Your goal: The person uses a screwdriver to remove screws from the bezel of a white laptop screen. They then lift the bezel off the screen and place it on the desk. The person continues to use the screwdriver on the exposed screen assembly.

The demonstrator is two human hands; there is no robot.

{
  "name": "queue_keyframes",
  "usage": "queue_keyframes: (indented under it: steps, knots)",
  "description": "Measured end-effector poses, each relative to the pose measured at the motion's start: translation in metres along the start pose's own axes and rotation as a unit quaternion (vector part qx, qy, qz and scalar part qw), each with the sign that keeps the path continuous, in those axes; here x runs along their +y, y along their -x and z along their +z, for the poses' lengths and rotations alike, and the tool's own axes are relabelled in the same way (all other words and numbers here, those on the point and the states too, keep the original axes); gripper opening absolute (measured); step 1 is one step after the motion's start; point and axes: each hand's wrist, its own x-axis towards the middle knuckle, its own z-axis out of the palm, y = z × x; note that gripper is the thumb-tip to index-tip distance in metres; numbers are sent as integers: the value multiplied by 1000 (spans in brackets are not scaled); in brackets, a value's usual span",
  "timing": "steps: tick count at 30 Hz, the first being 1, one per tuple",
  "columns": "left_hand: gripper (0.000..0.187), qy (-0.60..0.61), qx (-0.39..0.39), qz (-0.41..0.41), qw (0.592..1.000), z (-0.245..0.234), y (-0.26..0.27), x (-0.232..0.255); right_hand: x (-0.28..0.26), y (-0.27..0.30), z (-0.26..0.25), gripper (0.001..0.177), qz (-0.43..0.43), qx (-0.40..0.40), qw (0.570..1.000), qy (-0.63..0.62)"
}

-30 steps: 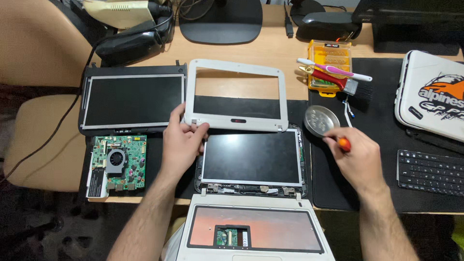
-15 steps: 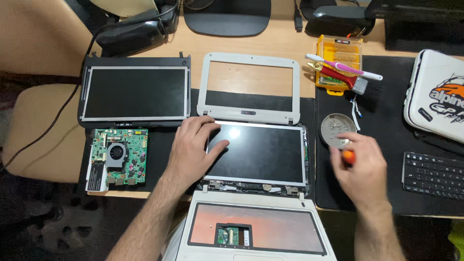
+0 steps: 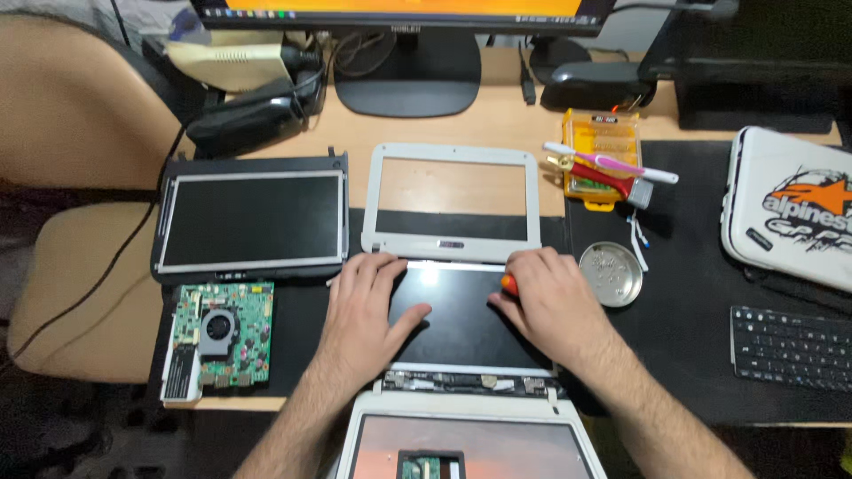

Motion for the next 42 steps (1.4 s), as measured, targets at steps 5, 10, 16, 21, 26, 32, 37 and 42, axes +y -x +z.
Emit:
queue_keyframes:
  steps: [5,10,16,21,26,32,37,42]
  knots:
    - [70,-11,32,-3,999,1,-1,7,-12,-3,-14,39,8,-1,994,-106]
    - [75,-20,4,-24,1000,-1,-5,9,-14,-1,-13,42,6,15,992,-127]
    - [80,-46,-19,-20,999,-4,-11,14,-19,0,-20,50,7,44,991,-125]
    - [80,-40,9,12,999,0,-11,15,-18,2,-20,58,67,4,997,-49]
    - [83,-35,7,17,999,1,-8,16,-24,6,-22,48,54,25,996,-72]
    - [83,-3,-4,11,1000,4,-9,12,-28,7,-29,60,89,12,996,-30]
    - [82,27,-13,-10,1000,4,-13,10,-30,6,-34,59,127,-3,991,-50]
    - [75,109,7,-12,994,4,-14,6,-30,7,-33,70,141,-30,988,-52]
